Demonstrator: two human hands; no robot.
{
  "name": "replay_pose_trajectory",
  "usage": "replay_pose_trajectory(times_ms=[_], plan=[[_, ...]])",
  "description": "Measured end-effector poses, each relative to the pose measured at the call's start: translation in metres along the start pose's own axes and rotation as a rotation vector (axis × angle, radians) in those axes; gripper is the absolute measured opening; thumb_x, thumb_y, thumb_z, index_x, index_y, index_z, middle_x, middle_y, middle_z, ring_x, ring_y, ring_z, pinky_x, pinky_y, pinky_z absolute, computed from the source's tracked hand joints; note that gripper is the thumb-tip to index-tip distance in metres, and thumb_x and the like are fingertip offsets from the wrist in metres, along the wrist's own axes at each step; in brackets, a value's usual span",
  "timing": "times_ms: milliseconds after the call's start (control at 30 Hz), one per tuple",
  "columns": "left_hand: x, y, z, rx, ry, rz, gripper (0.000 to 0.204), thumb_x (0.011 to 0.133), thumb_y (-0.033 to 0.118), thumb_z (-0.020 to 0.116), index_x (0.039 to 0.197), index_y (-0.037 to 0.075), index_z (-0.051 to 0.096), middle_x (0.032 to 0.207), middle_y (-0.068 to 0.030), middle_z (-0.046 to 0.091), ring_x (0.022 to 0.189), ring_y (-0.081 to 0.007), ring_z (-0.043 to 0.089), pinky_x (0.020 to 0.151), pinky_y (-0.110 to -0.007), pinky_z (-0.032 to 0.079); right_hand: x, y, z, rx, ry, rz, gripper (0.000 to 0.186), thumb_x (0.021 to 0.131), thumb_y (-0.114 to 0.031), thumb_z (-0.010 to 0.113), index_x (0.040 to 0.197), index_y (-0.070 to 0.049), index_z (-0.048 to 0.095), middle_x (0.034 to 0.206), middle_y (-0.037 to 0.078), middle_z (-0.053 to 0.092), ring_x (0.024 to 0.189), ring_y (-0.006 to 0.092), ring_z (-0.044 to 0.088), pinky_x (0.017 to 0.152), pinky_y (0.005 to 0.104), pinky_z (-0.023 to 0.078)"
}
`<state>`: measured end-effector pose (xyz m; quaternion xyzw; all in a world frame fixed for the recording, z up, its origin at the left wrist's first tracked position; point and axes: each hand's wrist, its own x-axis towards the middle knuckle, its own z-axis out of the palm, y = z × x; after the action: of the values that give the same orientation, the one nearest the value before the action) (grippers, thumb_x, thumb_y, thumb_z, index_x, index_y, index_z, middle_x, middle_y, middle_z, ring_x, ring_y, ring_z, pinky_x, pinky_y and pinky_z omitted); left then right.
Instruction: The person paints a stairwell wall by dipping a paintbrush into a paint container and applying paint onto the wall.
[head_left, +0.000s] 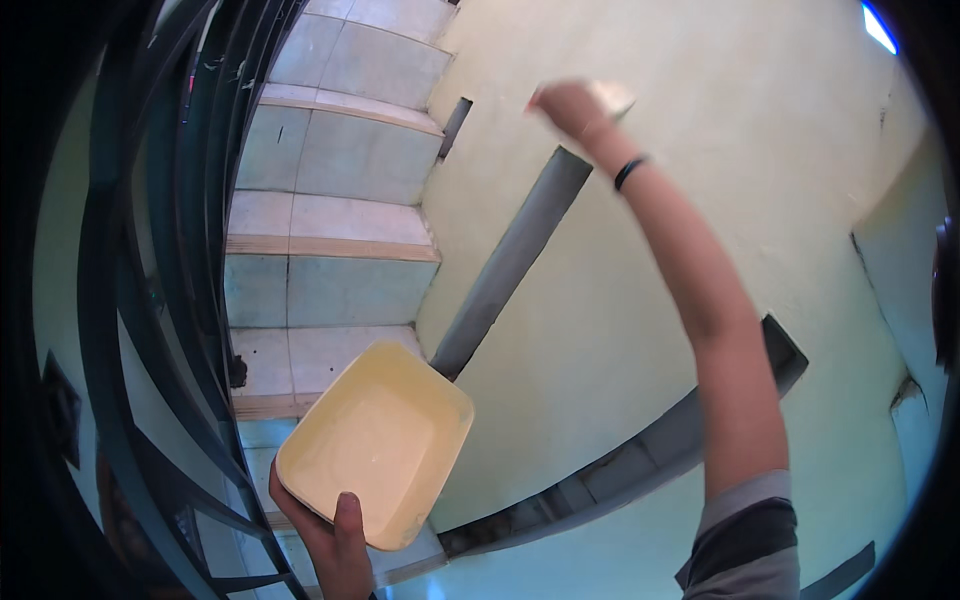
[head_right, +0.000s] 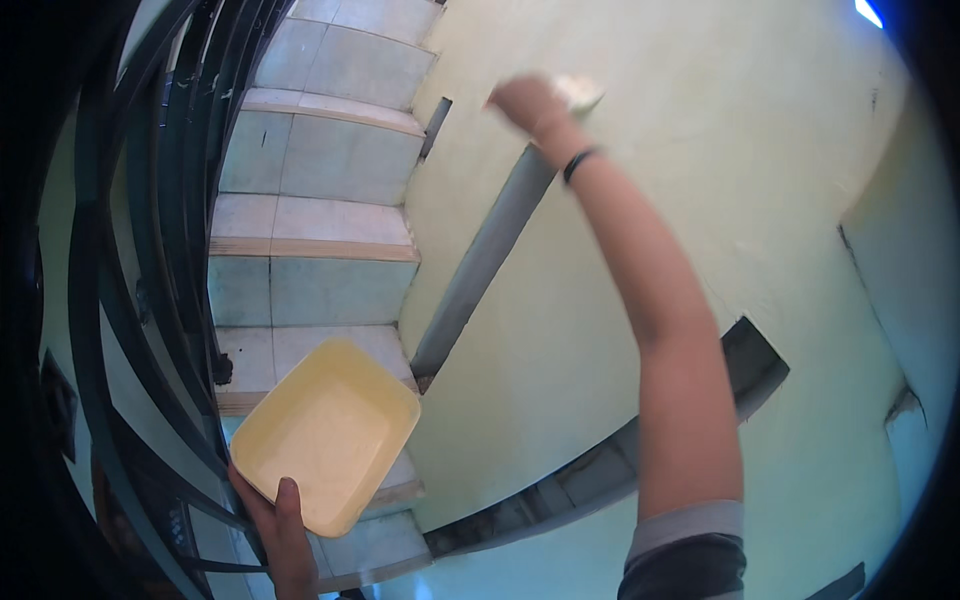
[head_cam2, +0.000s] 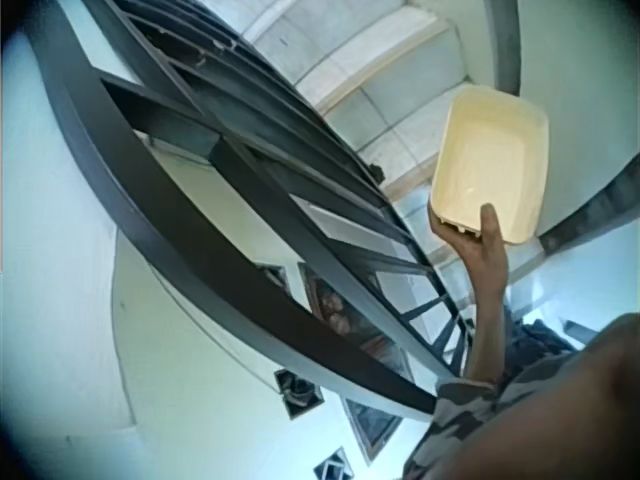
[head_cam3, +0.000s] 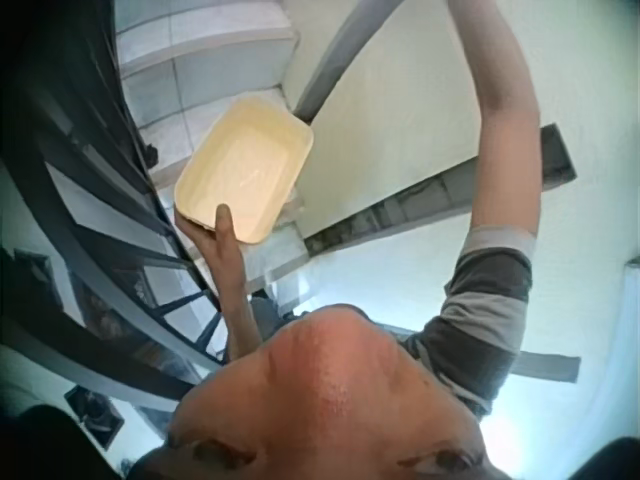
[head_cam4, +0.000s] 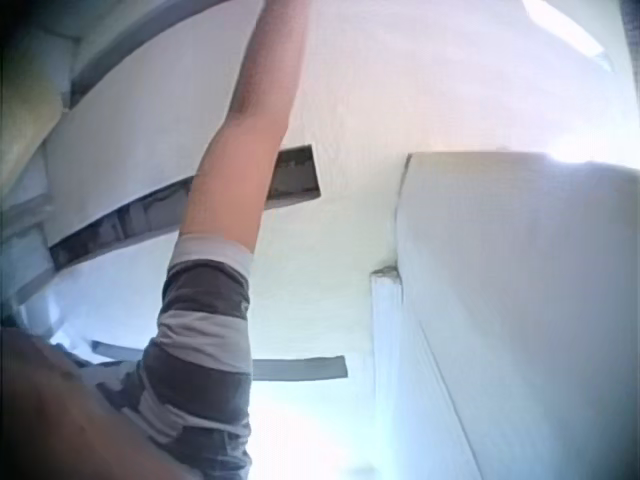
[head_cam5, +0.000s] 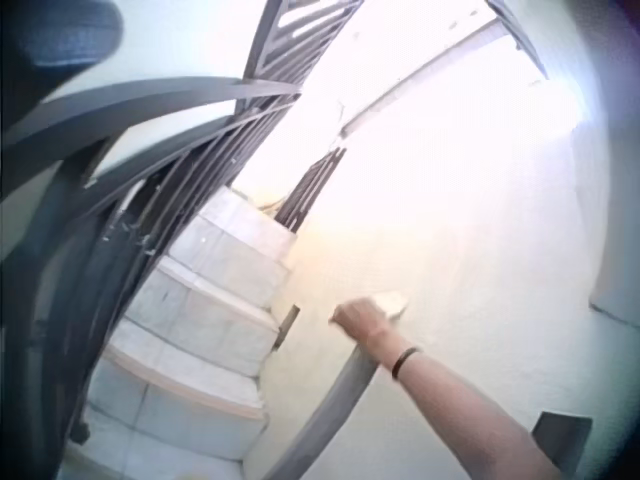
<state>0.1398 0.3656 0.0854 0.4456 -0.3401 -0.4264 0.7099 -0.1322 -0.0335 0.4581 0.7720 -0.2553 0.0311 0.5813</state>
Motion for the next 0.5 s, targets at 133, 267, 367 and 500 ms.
replay_pose_trajectory(times_ms=[133, 267, 367, 500], plan=[[-0.009, -0.010, -0.017, -0.032, -0.030, 0.075, 0.069, 0.098, 0.024, 0.061, 0.149, 0.002, 0.020, 0.144, -0.0180, 0.038, 0.129, -0.0272, 0.041, 0.108, -0.040, 0.035, -0.023, -0.143, -0.019, 0.086, -0.425, 0.167, 0.041, 0.098, -0.041, 0.053, 0.077, -0.010, 0.071, 0.072, 0.016, 0.068, 0.070, 0.0346, 0.068, 0.066, 0.0485, 0.054], [-0.020, -0.020, -0.024, -0.008, -0.039, 0.069, 0.070, 0.098, 0.023, 0.061, 0.149, 0.002, 0.019, 0.145, -0.0175, 0.037, 0.131, -0.0270, 0.041, 0.109, -0.039, 0.034, -0.017, -0.060, -0.085, 0.133, -0.054, 0.468, 0.042, 0.099, -0.034, 0.048, 0.076, -0.005, 0.068, 0.070, 0.020, 0.065, 0.070, 0.0403, 0.064, 0.066, 0.0507, 0.052], [-0.018, -0.025, -0.013, -0.025, -0.070, 0.062, 0.070, 0.097, 0.022, 0.062, 0.149, 0.003, 0.019, 0.144, -0.0175, 0.037, 0.130, -0.0271, 0.041, 0.109, -0.040, 0.034, -0.007, 0.039, -0.149, -0.185, 0.146, 0.487, 0.043, 0.099, -0.035, 0.049, 0.075, -0.005, 0.068, 0.072, 0.018, 0.067, 0.067, 0.0378, 0.066, 0.063, 0.0500, 0.053], [-0.018, -0.042, -0.016, -0.026, -0.059, 0.047, 0.070, 0.097, 0.021, 0.062, 0.149, 0.003, 0.019, 0.143, -0.0174, 0.038, 0.129, -0.0270, 0.042, 0.107, -0.040, 0.036, 0.010, 0.067, -0.172, -0.426, 0.167, 0.206, 0.033, 0.100, -0.031, 0.050, 0.083, -0.008, 0.069, 0.072, 0.016, 0.068, 0.065, 0.0324, 0.068, 0.060, 0.0457, 0.055]])
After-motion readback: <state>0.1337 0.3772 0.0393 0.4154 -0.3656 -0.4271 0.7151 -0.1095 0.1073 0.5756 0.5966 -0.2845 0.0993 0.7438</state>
